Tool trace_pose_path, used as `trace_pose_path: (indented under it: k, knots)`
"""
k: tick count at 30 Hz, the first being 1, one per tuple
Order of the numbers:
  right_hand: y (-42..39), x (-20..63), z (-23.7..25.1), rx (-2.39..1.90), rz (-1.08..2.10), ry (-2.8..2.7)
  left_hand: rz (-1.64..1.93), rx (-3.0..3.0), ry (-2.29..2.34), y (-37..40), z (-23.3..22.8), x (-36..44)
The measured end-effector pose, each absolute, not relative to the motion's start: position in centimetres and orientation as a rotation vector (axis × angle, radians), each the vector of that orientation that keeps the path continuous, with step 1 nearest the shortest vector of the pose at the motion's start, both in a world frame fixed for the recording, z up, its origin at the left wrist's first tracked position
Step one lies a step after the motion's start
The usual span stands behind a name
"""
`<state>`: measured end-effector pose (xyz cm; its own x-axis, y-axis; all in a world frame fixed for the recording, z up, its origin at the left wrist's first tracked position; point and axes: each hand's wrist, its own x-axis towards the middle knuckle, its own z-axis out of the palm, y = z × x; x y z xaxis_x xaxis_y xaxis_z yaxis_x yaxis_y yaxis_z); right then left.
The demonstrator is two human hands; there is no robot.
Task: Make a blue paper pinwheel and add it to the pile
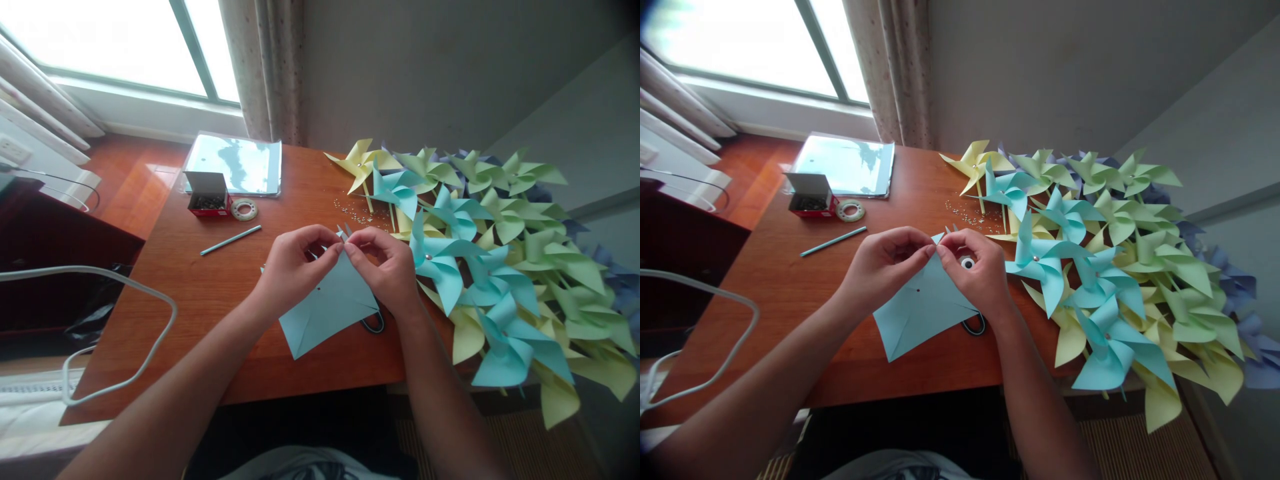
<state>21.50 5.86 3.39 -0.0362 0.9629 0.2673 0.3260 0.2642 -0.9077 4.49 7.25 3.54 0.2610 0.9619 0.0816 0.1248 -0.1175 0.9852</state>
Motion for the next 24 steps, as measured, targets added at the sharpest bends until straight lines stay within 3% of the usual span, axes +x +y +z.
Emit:
trace_pose_path:
  k: [24]
  knots:
    - [5.63, 21.27, 3.83, -1.16, 0.605, -1.753, 1.135, 1.691, 1.25, 7.04, 3.97, 4.5]
